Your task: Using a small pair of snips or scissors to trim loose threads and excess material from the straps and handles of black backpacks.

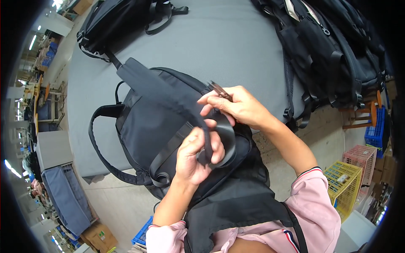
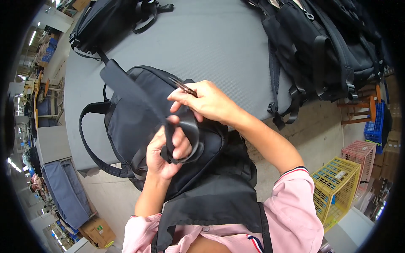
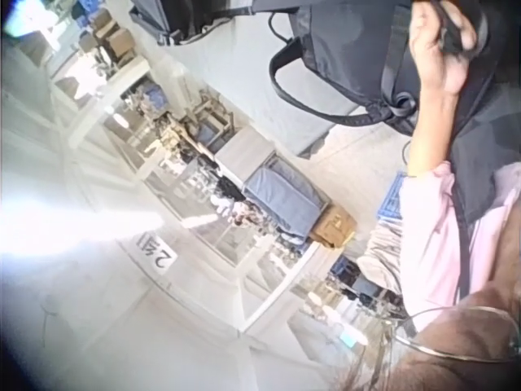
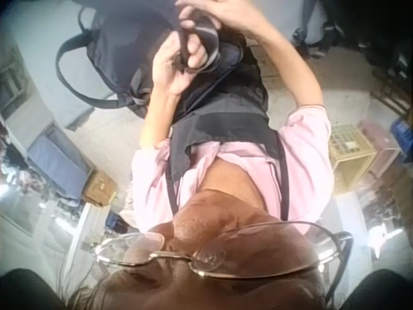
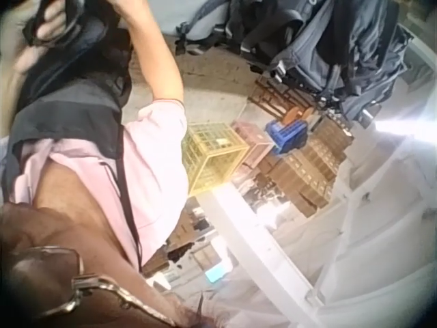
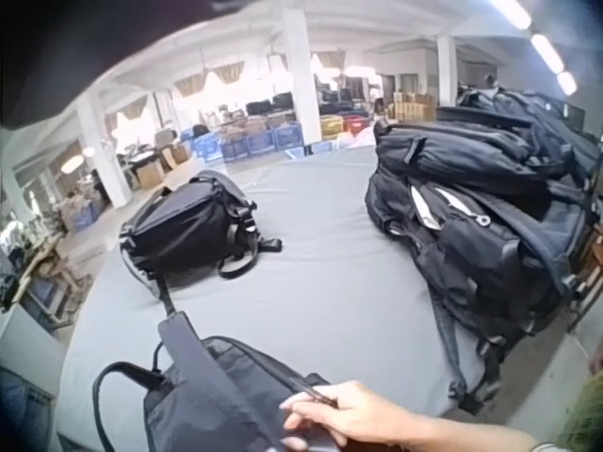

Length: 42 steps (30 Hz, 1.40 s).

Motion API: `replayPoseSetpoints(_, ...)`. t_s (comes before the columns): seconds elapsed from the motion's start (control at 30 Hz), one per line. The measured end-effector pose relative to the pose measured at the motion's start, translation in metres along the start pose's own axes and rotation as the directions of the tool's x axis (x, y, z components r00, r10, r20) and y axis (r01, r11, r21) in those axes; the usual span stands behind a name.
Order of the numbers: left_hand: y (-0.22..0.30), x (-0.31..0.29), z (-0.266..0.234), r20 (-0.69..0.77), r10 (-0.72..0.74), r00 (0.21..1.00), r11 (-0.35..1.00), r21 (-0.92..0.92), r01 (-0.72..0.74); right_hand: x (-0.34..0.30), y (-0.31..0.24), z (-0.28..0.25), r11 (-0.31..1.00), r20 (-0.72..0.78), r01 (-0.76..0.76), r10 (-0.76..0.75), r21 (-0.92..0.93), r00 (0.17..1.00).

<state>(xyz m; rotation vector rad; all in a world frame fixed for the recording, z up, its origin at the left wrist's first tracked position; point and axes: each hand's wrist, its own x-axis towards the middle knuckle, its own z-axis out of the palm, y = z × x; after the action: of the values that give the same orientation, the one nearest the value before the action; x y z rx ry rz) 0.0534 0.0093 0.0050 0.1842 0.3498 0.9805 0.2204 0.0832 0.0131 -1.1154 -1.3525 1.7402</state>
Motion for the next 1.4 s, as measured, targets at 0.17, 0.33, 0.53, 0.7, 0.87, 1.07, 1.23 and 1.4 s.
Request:
replayPoseSetpoints(0.17,0.005,0.003,-0.007,-0.034,-0.197,0.98,0.98,0.026,0.197,0.005,-0.004,-0.004,0.927,0.307,-0.244,0.153,0.285,0.939)
replayPoseSetpoints(0.33,-0.008,-0.004,0.008,-0.222,0.057,0.973,0.8,0.593,0.088,0.004,-0.005,0.006,0.961,0.044,0.115,-0.13,0.252,0.991)
replayPoseSetpoints(0.53,-0.002,0.004,0.007,0.652,0.45,0.611,-0.731,0.662,-0.168,0.007,-0.003,0.014,0.958,-0.12,0.269,-0.257,0.099,0.959)
replayPoseSetpoints(0.7,0.015,0.01,0.008,0.57,0.314,0.759,-0.595,0.742,-0.311,0.017,0.015,0.008,0.983,0.089,0.141,-0.151,0.115,0.984)
replayPoseSetpoints(0.87,0.014,0.008,-0.007,0.109,0.364,0.925,0.325,0.916,-0.236,-0.009,0.016,0.003,0.952,-0.298,0.245,-0.291,-0.181,0.909)
replayPoseSetpoints(1.07,0.014,0.011,-0.01,0.131,0.372,0.919,0.324,0.909,-0.261,-0.037,0.003,-0.014,0.687,-0.005,0.364,-0.471,-0.63,0.882)
replayPoseSetpoints(1.23,0.014,0.011,-0.01,0.153,0.357,0.922,0.187,0.955,-0.231,-0.041,-0.003,-0.023,0.557,0.135,0.472,-0.539,-0.684,0.832)
replayPoseSetpoints(1.4,0.014,0.012,-0.007,0.147,0.357,0.922,0.18,0.958,-0.222,-0.039,-0.001,-0.021,0.467,0.166,0.492,-0.579,-0.735,0.798)
